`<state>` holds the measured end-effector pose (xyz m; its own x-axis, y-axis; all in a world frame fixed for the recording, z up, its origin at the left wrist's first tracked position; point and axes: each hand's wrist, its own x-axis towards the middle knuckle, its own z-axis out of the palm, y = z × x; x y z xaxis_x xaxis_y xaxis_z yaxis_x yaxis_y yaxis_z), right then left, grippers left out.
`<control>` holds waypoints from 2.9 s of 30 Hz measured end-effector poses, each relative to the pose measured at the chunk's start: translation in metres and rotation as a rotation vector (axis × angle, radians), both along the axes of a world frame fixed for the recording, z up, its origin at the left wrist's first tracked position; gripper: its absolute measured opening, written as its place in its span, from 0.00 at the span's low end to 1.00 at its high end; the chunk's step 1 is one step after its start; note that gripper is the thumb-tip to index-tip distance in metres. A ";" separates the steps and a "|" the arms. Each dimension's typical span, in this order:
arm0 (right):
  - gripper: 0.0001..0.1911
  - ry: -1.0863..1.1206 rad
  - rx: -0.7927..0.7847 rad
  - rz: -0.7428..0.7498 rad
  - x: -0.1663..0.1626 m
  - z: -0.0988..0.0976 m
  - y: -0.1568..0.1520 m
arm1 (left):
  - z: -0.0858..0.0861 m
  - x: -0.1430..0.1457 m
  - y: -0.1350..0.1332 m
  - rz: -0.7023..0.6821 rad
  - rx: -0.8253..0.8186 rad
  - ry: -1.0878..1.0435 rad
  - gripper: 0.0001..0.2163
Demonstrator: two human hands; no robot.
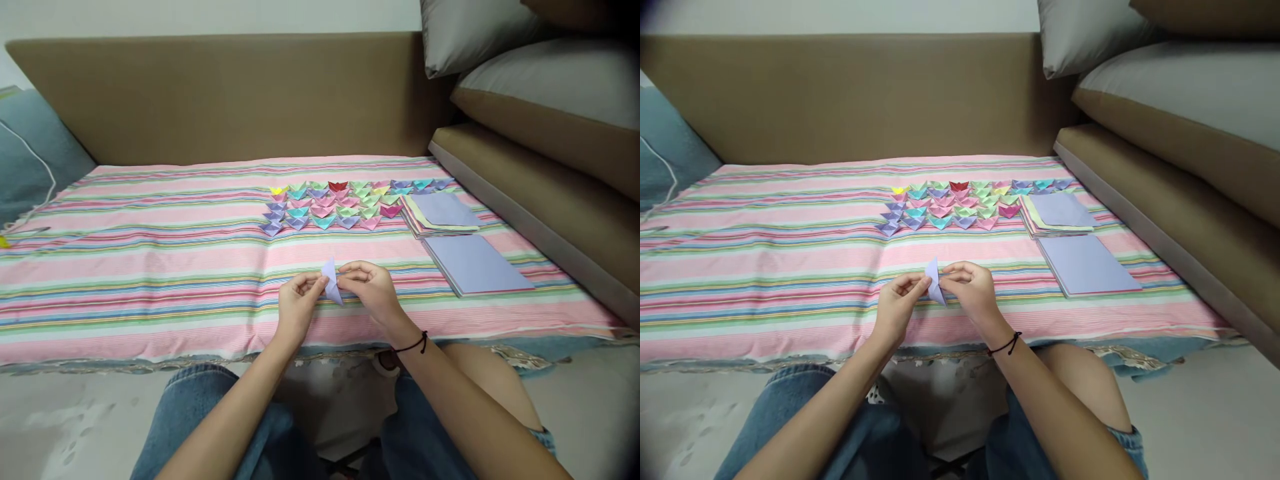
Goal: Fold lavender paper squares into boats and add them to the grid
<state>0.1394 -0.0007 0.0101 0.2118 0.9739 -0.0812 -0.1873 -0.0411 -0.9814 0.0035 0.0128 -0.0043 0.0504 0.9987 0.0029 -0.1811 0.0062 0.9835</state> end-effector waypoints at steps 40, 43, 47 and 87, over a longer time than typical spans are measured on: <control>0.13 -0.922 0.398 0.221 0.023 0.006 0.002 | 0.016 -0.021 0.006 -0.260 0.160 0.353 0.16; 0.16 -1.002 0.420 0.287 0.018 0.002 0.002 | 0.010 -0.025 0.007 -0.277 0.351 0.517 0.12; 0.19 -0.900 0.387 0.324 0.017 -0.005 0.004 | -0.001 -0.024 0.009 -0.278 0.494 0.663 0.05; 0.05 -1.193 0.354 0.214 0.014 -0.017 0.005 | -0.002 -0.017 0.010 -0.344 0.470 0.859 0.10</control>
